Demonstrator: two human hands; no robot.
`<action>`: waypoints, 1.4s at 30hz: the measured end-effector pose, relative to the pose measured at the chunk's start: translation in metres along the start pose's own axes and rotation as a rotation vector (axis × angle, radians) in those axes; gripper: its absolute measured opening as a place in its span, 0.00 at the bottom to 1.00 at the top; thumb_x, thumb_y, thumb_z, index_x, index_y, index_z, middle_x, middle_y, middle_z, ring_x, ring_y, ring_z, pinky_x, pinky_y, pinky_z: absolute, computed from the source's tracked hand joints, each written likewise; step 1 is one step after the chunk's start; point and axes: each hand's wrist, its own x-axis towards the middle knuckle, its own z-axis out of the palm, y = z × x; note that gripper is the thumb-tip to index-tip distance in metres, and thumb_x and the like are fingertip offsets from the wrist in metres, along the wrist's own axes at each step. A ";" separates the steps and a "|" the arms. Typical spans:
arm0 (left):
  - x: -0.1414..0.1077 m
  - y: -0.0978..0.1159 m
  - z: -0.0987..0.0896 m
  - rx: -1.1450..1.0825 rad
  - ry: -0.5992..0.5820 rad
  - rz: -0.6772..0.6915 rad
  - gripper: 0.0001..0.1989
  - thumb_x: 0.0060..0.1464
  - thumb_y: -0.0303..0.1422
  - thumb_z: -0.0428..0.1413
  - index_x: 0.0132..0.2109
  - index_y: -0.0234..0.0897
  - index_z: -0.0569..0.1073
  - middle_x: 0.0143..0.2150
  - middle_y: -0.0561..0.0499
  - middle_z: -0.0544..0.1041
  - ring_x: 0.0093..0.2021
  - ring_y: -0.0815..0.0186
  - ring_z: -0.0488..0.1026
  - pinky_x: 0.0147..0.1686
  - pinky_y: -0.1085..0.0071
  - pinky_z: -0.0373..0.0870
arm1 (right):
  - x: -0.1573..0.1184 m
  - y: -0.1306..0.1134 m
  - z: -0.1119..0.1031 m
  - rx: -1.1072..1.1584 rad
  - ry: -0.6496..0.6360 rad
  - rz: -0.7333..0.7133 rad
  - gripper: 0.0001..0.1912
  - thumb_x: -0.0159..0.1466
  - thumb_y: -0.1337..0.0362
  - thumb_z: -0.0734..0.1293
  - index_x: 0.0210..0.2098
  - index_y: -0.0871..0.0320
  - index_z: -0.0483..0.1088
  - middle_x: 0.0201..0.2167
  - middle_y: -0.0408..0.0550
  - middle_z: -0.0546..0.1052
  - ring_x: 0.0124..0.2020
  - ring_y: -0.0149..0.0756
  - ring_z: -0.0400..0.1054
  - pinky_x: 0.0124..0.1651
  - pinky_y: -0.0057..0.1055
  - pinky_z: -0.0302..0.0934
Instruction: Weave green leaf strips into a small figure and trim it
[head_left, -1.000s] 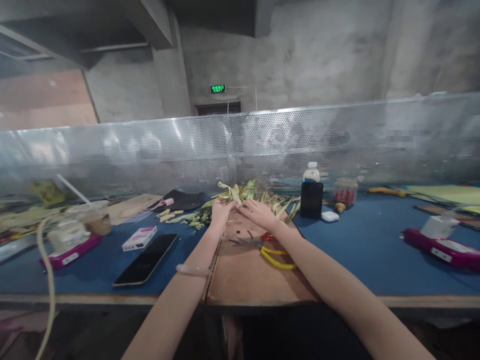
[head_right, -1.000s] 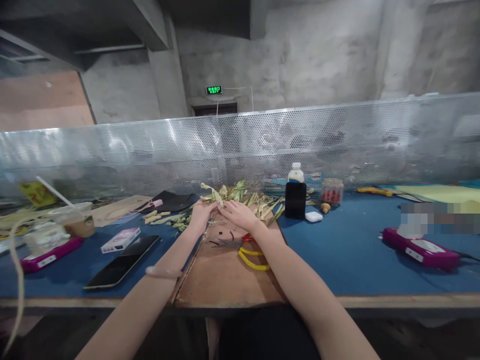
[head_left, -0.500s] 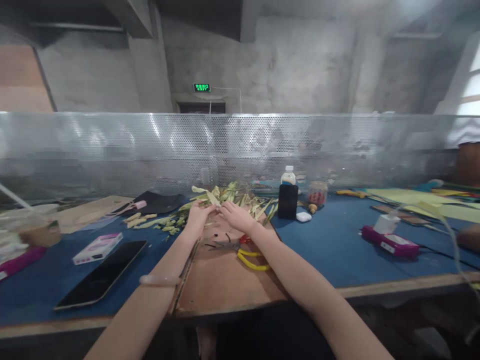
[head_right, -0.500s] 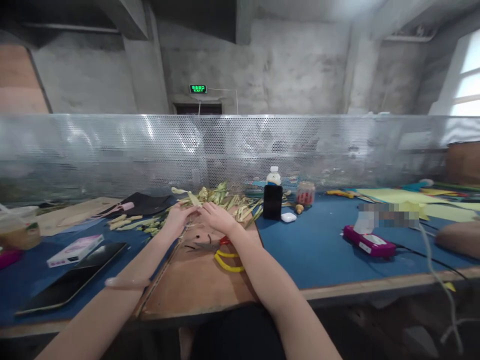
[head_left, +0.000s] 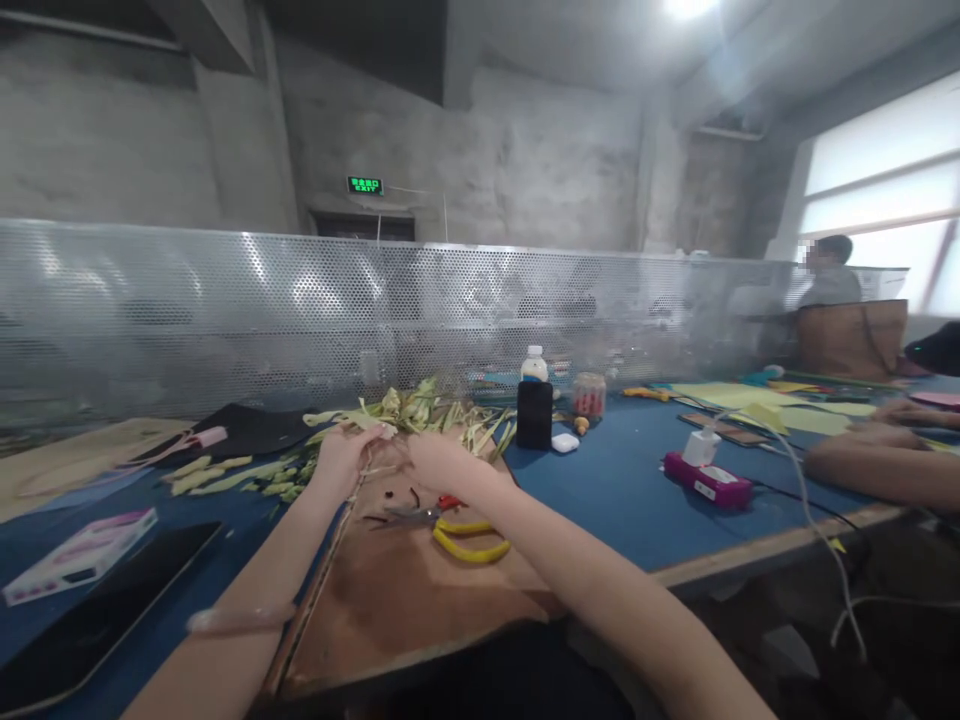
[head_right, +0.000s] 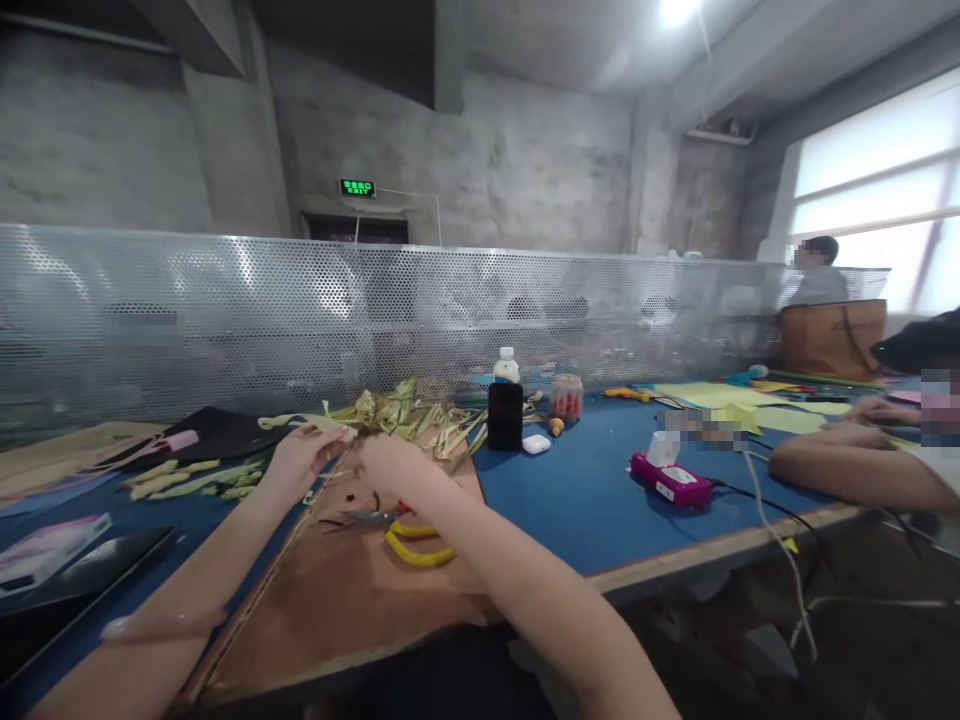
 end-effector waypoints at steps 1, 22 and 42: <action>0.000 0.000 0.000 0.001 0.012 0.001 0.17 0.26 0.20 0.63 0.30 0.29 0.71 0.27 0.50 0.76 0.26 0.67 0.73 0.29 0.73 0.71 | -0.008 -0.002 0.001 0.010 -0.063 -0.034 0.10 0.58 0.63 0.62 0.33 0.64 0.70 0.31 0.55 0.74 0.35 0.41 0.67 0.38 0.34 0.59; 0.000 -0.009 -0.008 -0.009 0.039 0.057 0.14 0.30 0.27 0.63 0.29 0.29 0.72 0.27 0.46 0.76 0.29 0.64 0.73 0.28 0.70 0.70 | -0.060 0.040 0.013 0.216 -0.337 -0.032 0.14 0.49 0.56 0.65 0.26 0.63 0.70 0.24 0.49 0.73 0.24 0.32 0.63 0.24 0.26 0.51; 0.001 -0.008 -0.002 -0.033 0.160 0.106 0.15 0.30 0.26 0.63 0.31 0.33 0.70 0.26 0.54 0.74 0.23 0.71 0.69 0.21 0.76 0.65 | -0.047 0.034 0.044 0.388 0.359 0.444 0.17 0.51 0.61 0.64 0.39 0.60 0.61 0.39 0.55 0.67 0.39 0.39 0.64 0.42 0.32 0.57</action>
